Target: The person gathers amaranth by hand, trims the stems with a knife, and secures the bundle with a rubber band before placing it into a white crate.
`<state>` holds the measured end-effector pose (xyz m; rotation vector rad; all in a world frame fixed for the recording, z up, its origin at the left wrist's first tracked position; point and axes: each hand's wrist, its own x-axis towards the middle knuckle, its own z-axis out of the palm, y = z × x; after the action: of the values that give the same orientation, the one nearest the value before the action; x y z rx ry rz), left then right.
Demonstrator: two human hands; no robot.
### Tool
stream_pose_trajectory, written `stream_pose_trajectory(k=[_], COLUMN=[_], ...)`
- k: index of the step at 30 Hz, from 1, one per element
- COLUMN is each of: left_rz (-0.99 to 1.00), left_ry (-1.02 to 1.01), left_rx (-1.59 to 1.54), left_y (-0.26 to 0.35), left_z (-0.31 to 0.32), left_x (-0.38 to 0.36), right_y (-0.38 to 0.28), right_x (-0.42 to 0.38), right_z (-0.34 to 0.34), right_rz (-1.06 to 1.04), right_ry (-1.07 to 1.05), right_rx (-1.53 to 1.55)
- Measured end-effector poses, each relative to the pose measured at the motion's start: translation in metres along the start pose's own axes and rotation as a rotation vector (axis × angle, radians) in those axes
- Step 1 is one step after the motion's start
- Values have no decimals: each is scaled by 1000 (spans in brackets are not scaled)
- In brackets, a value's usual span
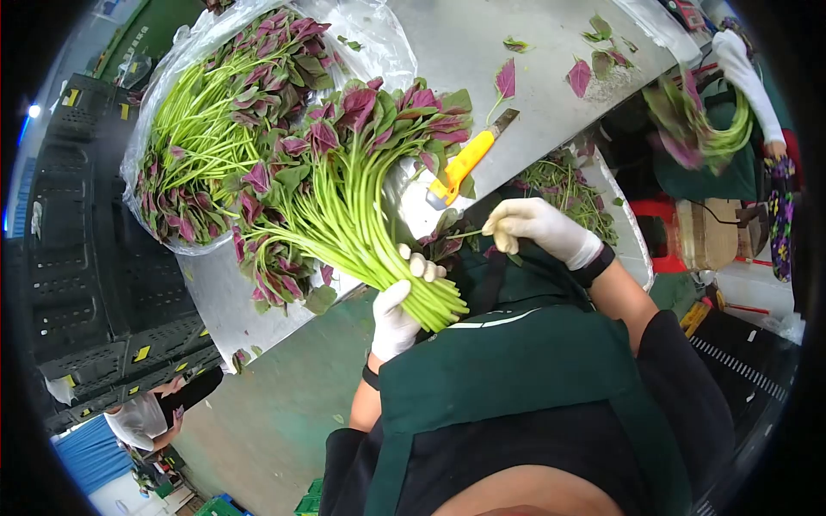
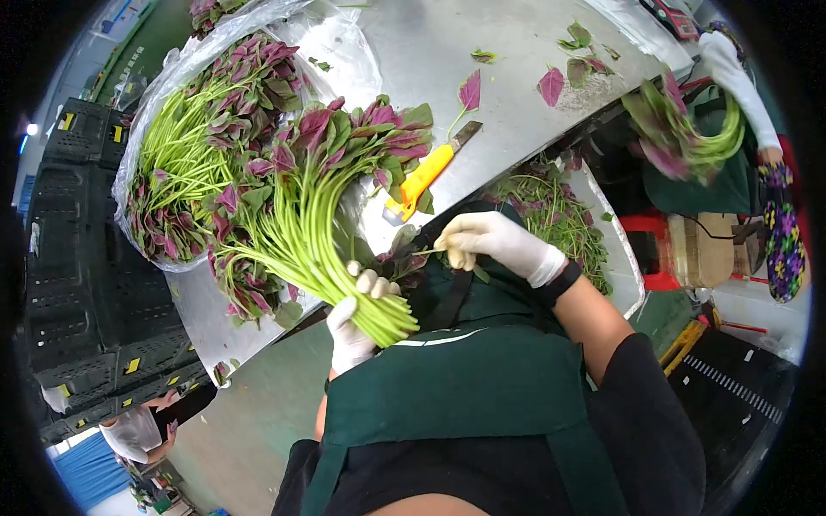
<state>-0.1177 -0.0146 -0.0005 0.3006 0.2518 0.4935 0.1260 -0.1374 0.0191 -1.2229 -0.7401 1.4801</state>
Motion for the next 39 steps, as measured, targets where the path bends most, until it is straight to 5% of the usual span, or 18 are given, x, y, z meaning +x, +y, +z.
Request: stream_pose_trajectory(k=[4,7,10,13,18,22,24,26,28,33,36,39], left_rz=[100,204,249,329,377,334,392,220,109,245,210,198], left_ry=[-76,-108,-217,-193,172,292,269,325,121,195,230,212], left_rx=[-80,-68,137,495,1308,1965,2320,2811,2949,3033,3023,2991], left_y=[42,80,109,121,149,165,157,136,113,105,104,106], left_z=[51,101,122,147,166,126,91,56,24,1,4,4], left_x=[14,25,32,32,35,45,48,44,40,33,34,35], right_y=[1,-5,-32,-29,-18,-45,-42,-42,-31,-11,-4,4], right_x=[13,17,25,52,79,78,73,62,56,23,-1,-19], right_z=[13,22,31,17,-28,-74,-98,-110,-121,-122,-110,-107], right_rz=[23,-106,-299,-387,-496,-357,-440,-495,-520,-710,-486,-513], right_ry=[-137,-44,284,426,565,647,693,743,752,784,867,886], right_rx=[-34,-159,-838,-1088,-1295,-1453,-1431,-1444,-1365,-1121,-940,-963])
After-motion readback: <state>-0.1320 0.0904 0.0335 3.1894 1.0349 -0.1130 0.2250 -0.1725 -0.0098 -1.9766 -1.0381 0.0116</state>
